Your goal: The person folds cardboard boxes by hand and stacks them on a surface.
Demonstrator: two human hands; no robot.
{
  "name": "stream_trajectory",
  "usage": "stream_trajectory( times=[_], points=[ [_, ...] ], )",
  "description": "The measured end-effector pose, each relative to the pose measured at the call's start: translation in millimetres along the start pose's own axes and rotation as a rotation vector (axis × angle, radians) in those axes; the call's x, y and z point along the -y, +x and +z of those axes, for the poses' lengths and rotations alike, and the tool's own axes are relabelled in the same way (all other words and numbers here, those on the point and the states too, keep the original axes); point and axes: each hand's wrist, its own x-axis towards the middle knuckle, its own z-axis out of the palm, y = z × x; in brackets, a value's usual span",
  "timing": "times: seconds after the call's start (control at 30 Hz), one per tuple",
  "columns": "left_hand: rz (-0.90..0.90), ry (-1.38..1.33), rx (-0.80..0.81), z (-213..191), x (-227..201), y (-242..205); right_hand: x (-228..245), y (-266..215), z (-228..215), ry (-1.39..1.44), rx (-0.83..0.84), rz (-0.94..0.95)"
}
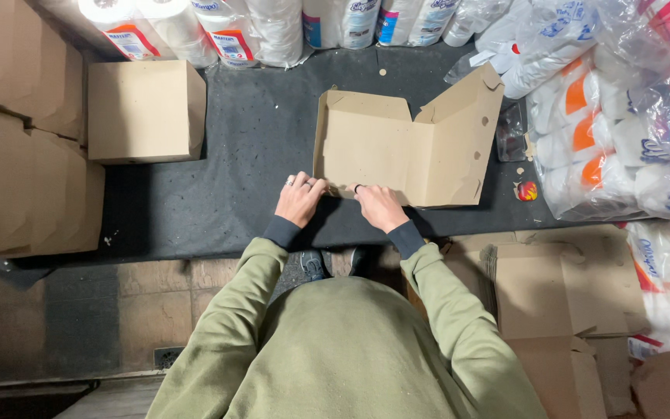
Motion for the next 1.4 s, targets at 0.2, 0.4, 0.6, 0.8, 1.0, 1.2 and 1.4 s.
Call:
stream_trajectory(
  times=[0.2, 0.4, 0.6, 0.8, 1.0, 1.2, 1.4],
  points=[
    [-0.068, -0.222, 0.248, -31.5, 2.3, 26.5, -6.3, -7.8, 26.0, -0.004, -0.071, -0.005],
    [-0.024, -0.155, 0.186, -37.3, 32.4, 46.6, -26.6, -45.5, 50.4, -0.183, -0.43, -0.385],
    [0.273, 0.003, 0.06, -32.0, 60.7, 83.8, -84.8, -70.9, 31.5, -0.285, -0.178, -0.491],
    [0.496, -0.135, 0.117, 51.6, 49.4, 90.9, -122.1, -63.8, -14.0, -0.492, -0.394, -0.039],
    [0.58, -0.157, 0.231, 107.3, 11.2, 86.0, -68.6, -81.5, 4.4, -0.176, -0.59, 0.09],
    [0.54, -0.157, 0.133, 118.0, -45.9, 79.1, -30.8, -132.2, 13.4, 0.328, -0.328, 0.296],
    [0.417, -0.171, 0.109, 116.0, -86.3, 76.9, -92.7, -150.5, 79.5, 0.387, -0.599, 0.483]
  ],
)
